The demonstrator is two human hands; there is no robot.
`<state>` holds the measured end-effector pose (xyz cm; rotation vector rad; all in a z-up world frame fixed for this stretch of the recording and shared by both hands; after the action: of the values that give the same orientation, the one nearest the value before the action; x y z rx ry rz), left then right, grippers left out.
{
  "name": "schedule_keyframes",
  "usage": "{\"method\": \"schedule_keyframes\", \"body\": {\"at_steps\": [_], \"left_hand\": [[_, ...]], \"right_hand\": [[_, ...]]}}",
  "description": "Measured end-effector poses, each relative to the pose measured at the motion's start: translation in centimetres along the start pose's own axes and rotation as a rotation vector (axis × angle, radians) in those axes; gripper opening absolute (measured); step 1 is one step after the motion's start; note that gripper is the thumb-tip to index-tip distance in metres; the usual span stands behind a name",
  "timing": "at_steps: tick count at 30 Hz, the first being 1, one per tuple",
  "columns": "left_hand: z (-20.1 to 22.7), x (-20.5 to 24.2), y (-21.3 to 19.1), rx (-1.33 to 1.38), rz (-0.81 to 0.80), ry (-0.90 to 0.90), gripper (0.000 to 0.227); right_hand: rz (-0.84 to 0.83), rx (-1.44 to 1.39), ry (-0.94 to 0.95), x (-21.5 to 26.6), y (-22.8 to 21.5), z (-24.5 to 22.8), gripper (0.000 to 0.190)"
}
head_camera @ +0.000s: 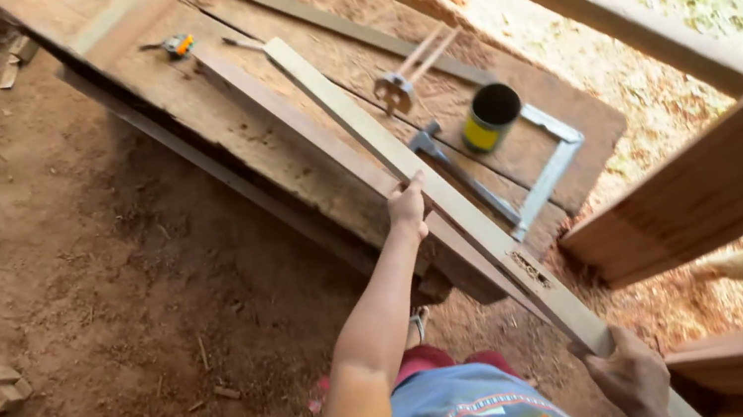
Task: The person uses a drill press to bore holes into a long wooden plank. They guide the wood under the spinning drill bit, creating a series of holes along its length. The person briefly moves the plank to a workbench area before returning to the drill press to continue the drilling process.
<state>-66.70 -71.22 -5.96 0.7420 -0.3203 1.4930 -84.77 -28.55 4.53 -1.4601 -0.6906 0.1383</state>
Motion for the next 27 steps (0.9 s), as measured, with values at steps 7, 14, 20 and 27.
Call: {"method": "schedule_keyframes", "body": {"at_steps": [7, 14, 20, 27], "left_hand": [[6.2, -1.8, -2.5, -0.265, -0.184, -0.060, 0.079], [-5.7, 2.4, -24.2, -0.138, 0.105, -0.205, 0.061], [-13.5, 13.6, -52.8, -0.924, 0.465, -0.593, 0.072], [-13.3, 16.9, -60.2, -0.724, 0.717, -0.374, 0.070]], "right_hand": [[0.134, 0.131, -0.260, -8.6, -1.2, -12.4, 0.067], [0.045, 0.050, -0.321, -15.7, 4.2, -18.3, 0.069], [-0.128, 0.000, -0.337, -16.6, 7.4, -22.3, 0.074], [-0.231, 0.125, -0.324, -13.3, 8.0, -23.0, 0.137]]}}
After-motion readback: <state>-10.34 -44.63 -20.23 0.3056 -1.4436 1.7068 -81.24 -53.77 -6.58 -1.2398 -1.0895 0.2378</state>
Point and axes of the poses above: each hand's wrist, its own x-axis away from the middle knuckle, its own y-axis out of the palm, z = x × y, the point moved 10 cm from there along -x, towards the middle knuckle, and after that the axes turned 5 degrees about x, right-handed, at the moved point
